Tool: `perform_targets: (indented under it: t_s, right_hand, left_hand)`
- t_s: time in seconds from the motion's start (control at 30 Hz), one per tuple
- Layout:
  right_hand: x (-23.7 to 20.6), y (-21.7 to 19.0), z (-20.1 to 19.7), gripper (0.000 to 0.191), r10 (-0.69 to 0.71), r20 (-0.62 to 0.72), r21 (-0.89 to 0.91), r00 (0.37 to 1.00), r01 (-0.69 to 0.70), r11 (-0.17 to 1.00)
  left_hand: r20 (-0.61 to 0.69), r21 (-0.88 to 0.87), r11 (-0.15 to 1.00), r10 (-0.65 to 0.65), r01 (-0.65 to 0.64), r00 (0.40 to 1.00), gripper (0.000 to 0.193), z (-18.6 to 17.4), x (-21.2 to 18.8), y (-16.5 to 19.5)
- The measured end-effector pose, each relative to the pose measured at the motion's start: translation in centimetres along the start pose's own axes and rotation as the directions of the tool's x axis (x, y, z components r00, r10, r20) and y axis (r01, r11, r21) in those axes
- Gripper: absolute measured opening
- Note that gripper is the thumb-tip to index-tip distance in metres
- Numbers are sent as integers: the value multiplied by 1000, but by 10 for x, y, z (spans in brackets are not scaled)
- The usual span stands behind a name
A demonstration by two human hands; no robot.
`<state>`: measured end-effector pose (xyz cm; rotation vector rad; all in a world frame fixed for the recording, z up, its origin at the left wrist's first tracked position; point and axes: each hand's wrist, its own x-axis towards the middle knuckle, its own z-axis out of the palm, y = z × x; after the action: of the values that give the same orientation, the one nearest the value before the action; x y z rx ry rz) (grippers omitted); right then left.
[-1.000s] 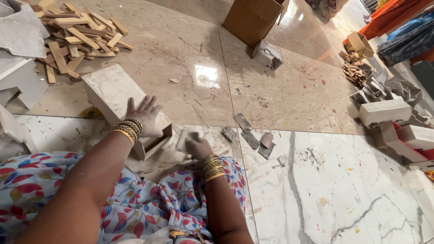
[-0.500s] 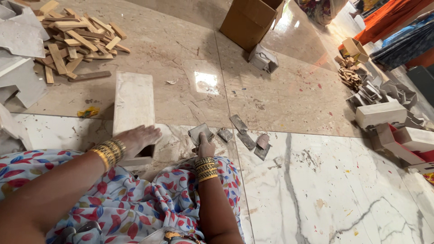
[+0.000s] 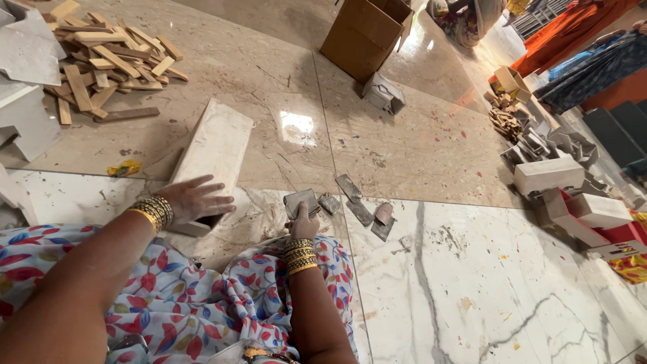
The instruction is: The person sits on the floor holding a rectangular foam block and rubs a small abrasive sanding block along its surfaces, repositioning and turning the block to sand different sides and edges.
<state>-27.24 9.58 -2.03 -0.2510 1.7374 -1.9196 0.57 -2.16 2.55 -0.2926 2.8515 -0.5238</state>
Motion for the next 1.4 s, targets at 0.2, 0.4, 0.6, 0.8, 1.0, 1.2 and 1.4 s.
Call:
perform_targets:
  t_s: [0.2, 0.4, 0.6, 0.8, 1.0, 1.2, 1.4]
  right_hand:
    - [-3, 0, 2, 35, -43, 17, 27, 999, 42, 999]
    - [-5, 4, 7, 38, -12, 19, -33, 1000, 13, 999]
    - [-3, 6, 6, 35, -15, 26, 1, 1000, 15, 1000]
    - [-5, 9, 4, 39, -49, 83, -118, 995, 59, 991]
    - [-7, 11, 5, 38, -89, 82, -151, 993, 101, 983]
    - [-7, 11, 3, 41, -105, 68, -206, 992, 117, 972]
    - [-6, 15, -3, 39, -130, 78, -218, 988, 144, 965]
  left_hand:
    - [81, -159, 947, -268, 278, 960, 68, 6, -11, 1]
    - [176, -222, 803, -524, 552, 833, 73, 7, -21, 13]
    - [55, -802, 262, -863, 537, 503, 42, 3, -13, 72]
    - [433, -900, -413, -885, 144, 170, 37, 3, 5, 109]
    - [490, -634, -524, -841, -568, 229, 44, 12, 10, 59]
    - [607, -166, -764, -578, -624, 546, 38, 14, 7, 44]
    - [482, -200, -753, -633, -627, 606, 16, 17, 13, 43]
